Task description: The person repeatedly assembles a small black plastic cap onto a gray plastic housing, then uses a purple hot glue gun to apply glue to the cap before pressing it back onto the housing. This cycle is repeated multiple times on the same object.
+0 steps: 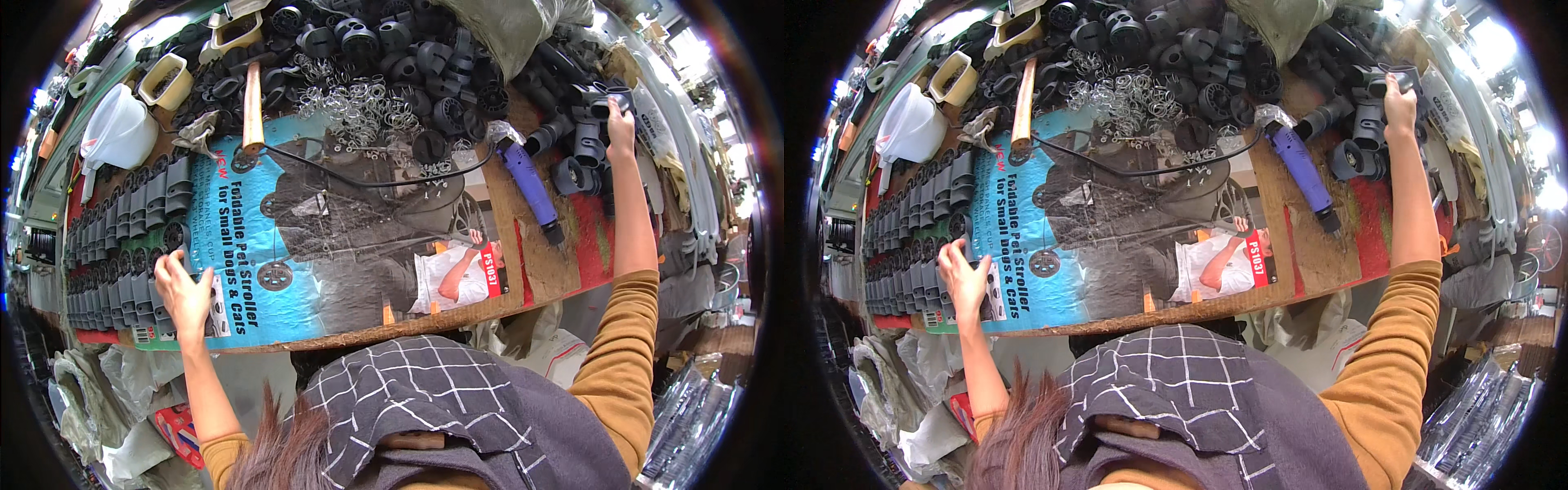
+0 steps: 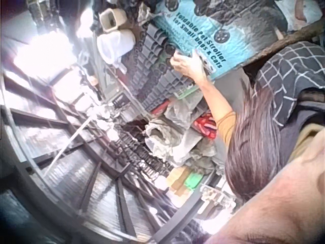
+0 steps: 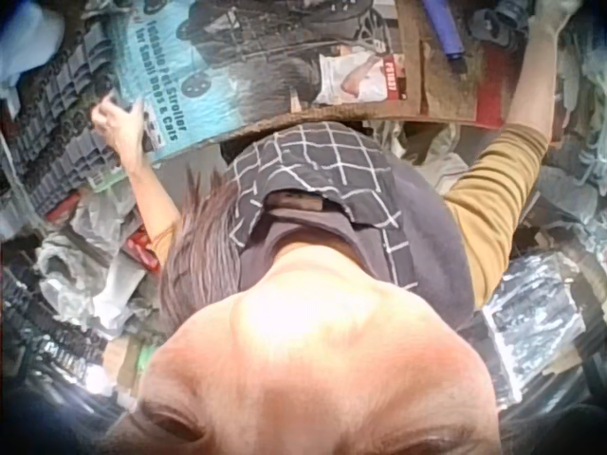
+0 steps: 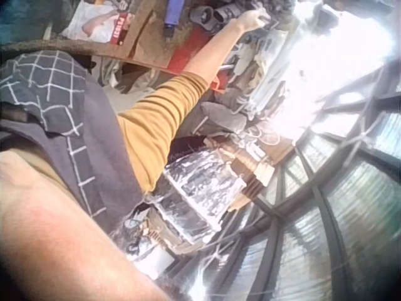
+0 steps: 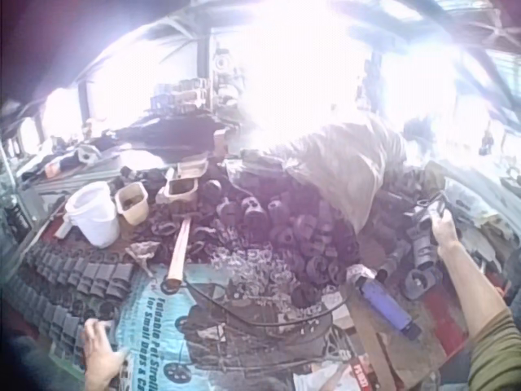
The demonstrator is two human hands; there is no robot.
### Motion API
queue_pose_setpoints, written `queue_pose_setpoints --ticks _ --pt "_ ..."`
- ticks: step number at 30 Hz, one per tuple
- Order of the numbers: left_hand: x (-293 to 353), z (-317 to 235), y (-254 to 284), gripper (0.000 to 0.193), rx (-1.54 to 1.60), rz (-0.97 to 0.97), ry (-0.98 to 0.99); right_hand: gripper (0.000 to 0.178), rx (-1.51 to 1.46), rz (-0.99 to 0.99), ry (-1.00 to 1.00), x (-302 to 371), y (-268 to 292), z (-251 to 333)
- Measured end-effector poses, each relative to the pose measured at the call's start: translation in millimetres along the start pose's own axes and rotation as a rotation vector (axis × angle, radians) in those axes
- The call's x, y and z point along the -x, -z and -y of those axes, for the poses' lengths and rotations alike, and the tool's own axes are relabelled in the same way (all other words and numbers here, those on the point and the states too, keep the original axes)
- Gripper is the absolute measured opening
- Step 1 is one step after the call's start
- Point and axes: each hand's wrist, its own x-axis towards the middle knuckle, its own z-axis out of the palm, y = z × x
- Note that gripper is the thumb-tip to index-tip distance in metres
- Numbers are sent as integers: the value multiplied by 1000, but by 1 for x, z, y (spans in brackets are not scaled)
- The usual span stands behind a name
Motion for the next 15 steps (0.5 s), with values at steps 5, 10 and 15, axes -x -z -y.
queue_pose_setpoints --ticks 5,10,15 --pt "4 -14 9 60 205 -49 -52 20 226 577 573 125 -47 41" --pt "42 -107 6 60 582 20 -292 22 737 612 625 202 -105 61" --pt "96 -170 -4 79 569 194 -402 20 460 710 451 204 -102 79"
